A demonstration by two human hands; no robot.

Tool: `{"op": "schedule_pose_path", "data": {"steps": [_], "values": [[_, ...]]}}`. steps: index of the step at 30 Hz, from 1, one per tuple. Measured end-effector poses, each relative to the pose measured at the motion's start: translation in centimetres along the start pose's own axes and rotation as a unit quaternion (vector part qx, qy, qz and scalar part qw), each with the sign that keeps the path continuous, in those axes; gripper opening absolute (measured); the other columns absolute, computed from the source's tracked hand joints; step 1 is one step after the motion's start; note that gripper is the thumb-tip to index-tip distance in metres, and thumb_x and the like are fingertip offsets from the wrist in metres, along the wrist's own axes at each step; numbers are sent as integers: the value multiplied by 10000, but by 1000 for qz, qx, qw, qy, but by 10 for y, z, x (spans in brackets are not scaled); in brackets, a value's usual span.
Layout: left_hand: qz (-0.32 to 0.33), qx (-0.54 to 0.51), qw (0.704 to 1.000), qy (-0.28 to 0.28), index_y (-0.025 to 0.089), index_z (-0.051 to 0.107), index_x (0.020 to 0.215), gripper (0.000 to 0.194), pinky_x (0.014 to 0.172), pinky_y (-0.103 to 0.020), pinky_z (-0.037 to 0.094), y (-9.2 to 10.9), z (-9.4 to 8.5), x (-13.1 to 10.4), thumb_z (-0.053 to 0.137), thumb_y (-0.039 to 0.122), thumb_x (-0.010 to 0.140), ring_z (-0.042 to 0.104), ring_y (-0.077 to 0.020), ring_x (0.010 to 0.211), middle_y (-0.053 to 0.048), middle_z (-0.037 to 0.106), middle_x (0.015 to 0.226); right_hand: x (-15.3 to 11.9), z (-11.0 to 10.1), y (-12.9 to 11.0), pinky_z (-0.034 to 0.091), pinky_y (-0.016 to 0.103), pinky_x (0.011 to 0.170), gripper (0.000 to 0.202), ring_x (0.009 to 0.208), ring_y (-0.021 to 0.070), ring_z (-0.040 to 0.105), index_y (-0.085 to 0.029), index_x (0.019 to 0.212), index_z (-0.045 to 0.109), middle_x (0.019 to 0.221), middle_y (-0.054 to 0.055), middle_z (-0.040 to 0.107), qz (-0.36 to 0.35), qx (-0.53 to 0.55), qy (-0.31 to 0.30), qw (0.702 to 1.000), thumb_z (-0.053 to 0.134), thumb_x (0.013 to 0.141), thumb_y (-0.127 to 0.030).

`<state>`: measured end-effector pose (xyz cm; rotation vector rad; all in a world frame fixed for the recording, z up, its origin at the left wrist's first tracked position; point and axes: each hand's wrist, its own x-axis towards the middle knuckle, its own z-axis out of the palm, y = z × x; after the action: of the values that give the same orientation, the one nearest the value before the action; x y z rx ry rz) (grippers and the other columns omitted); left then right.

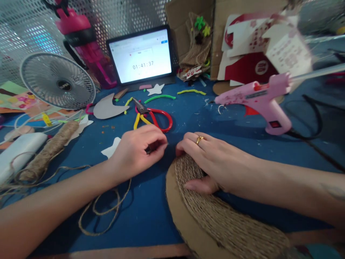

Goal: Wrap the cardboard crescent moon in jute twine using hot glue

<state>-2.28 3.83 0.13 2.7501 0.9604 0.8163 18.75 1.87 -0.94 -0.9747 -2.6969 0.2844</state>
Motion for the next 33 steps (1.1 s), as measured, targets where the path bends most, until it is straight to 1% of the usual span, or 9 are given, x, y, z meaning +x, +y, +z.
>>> {"op": "schedule_pose_path", "data": {"steps": [5,8,11,16,19,22,25,29,33], "values": [[-63,-77,994,46,159,632,791,35,665,-229,477,1,-5,0,609,165,817,588,-114,716,-15,646,810,-2,-3,0,475,363,722,453,837,240,562,-132,954,536,918,88,573,5,22,-1,1000,714,700,-463],[-98,-149,984,28,164,646,794,43,678,-232,478,5,-6,0,619,178,823,595,-119,746,-12,654,808,-4,-4,2,468,345,707,425,817,220,567,-123,990,538,923,86,580,-5,32,9,999,659,768,-464],[-148,-203,968,13,165,656,798,52,658,-207,471,9,-7,0,634,205,824,587,-103,727,2,654,785,-5,-3,5,440,288,640,285,722,165,558,-137,1003,545,868,59,596,-4,41,59,997,551,873,-391],[-197,-249,948,-11,171,684,783,79,643,-196,465,15,-7,2,664,244,806,584,-98,704,14,657,755,-2,-3,6,392,229,590,219,623,114,531,-159,914,593,730,7,598,3,42,137,990,552,885,-372],[-218,-273,936,-39,173,702,779,97,624,-215,465,19,-5,1,666,261,801,595,-118,700,3,673,751,1,-4,2,386,226,594,180,624,111,543,-157,853,607,708,4,614,-14,36,153,988,539,898,-317],[-241,-297,922,-58,174,712,783,97,630,-228,480,22,-3,1,676,265,788,611,-136,711,-3,689,755,1,-4,-2,397,240,619,196,672,128,579,-145,802,612,720,22,632,-12,17,137,990,495,916,-253],[-240,-303,920,-61,181,725,803,105,630,-223,499,24,-4,0,642,244,815,630,-137,719,-5,703,764,-1,-3,-3,406,258,641,237,696,144,596,-136,804,622,728,37,639,-11,-3,123,992,452,930,-242],[-218,-330,915,-73,199,724,972,193,638,-245,543,25,-5,-2,563,240,873,664,-163,804,-40,726,924,-2,-5,0,403,256,636,225,701,143,600,-143,820,617,726,36,640,-1,-33,128,991,426,920,-206],[-210,-406,886,-79,222,701,1060,240,836,-319,549,23,-5,-5,578,191,856,653,-200,994,-57,711,1057,-1,-7,4,405,262,633,219,698,151,602,-137,814,609,714,45,637,18,-53,131,990,417,902,-193]]}}
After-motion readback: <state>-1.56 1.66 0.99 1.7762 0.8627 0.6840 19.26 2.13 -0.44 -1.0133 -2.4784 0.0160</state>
